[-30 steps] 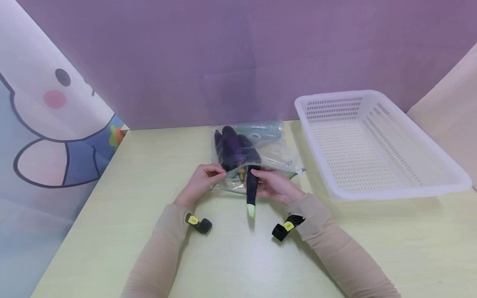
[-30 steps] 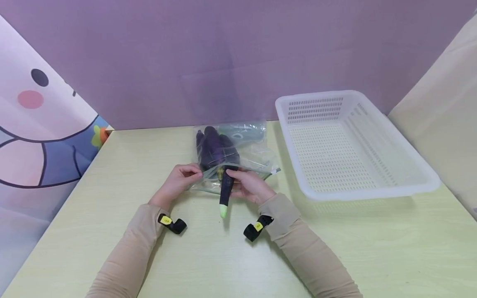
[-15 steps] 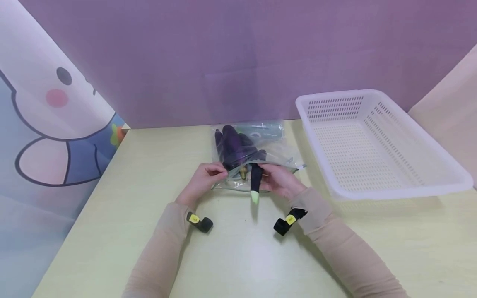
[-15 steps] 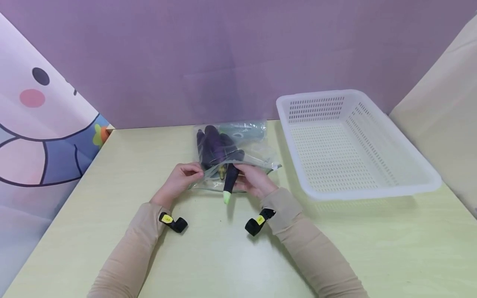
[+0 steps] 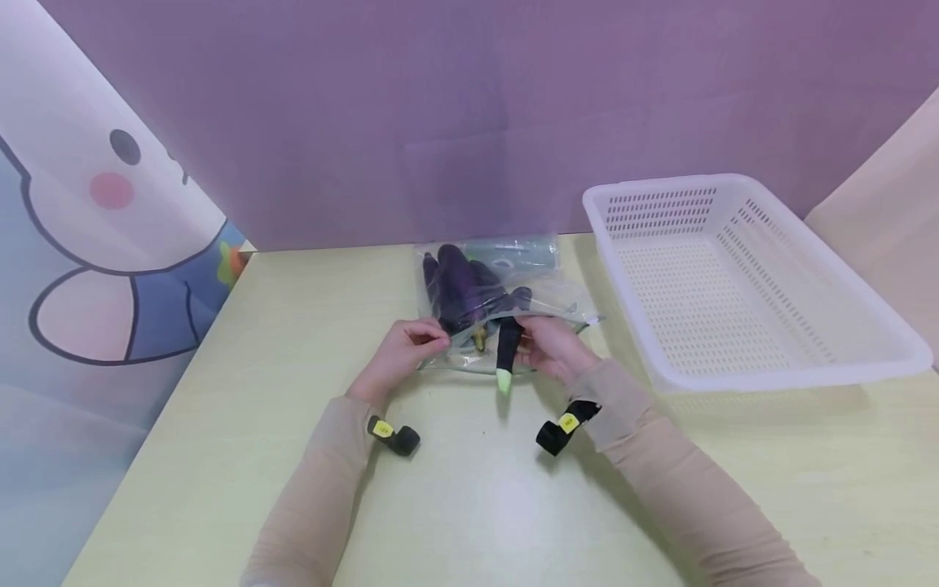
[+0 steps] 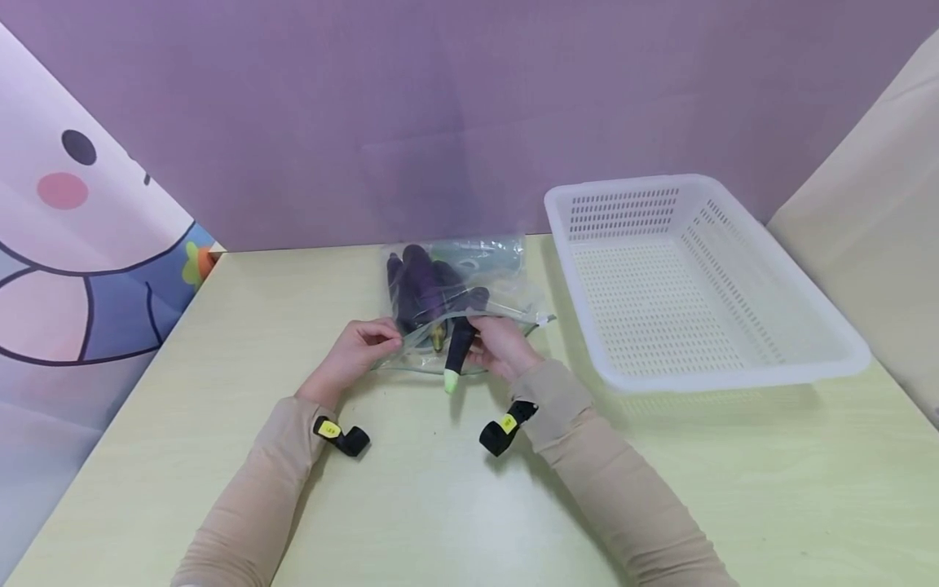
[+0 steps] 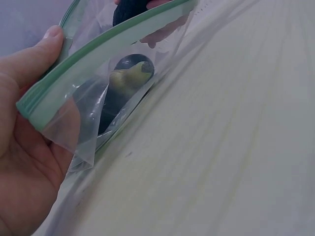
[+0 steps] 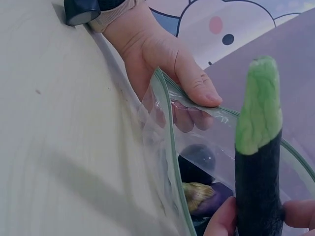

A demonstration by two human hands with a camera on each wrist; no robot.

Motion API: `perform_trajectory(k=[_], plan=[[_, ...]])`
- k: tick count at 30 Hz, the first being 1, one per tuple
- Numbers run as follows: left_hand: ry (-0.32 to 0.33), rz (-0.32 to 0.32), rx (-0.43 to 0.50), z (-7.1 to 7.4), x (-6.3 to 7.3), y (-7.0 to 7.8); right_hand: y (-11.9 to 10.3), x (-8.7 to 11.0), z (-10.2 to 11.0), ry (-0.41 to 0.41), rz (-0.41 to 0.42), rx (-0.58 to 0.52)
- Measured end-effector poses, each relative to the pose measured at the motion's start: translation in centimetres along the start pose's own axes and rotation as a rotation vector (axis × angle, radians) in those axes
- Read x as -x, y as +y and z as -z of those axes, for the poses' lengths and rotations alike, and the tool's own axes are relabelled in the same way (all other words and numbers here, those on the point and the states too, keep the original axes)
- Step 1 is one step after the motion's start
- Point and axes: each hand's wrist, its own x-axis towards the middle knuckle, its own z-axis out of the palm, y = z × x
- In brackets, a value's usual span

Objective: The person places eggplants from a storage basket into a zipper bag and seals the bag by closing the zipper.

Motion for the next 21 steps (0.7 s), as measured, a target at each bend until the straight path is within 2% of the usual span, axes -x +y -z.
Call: perform_trajectory(k=[4,7,10,16,21], plan=[[-0.005,-0.019,0.01,0.0,-0.1,-0.1,-0.3,-0.1,-0.2,-0.017,0.009,0.037],[-0.005,-0.032,0.031,0.0,-0.1,-0.2,-0.4,-0.2,-0.5,0.006,0.011,0.066],[-0.008,-0.038,0.037,0.0,-0.1,-0.2,-0.3,-0.4,-0.8,0.065,0.026,0.089],[-0.018,-0.033,0.025,0.0,0.0,-0.1,0.1,-1.2,-1.3,0.193,0.106,0.147],[-0.038,-0.007,0.038,0.0,0.0,0.0,0.0,-1.8,-1.6,0.252,0.133,0.164]])
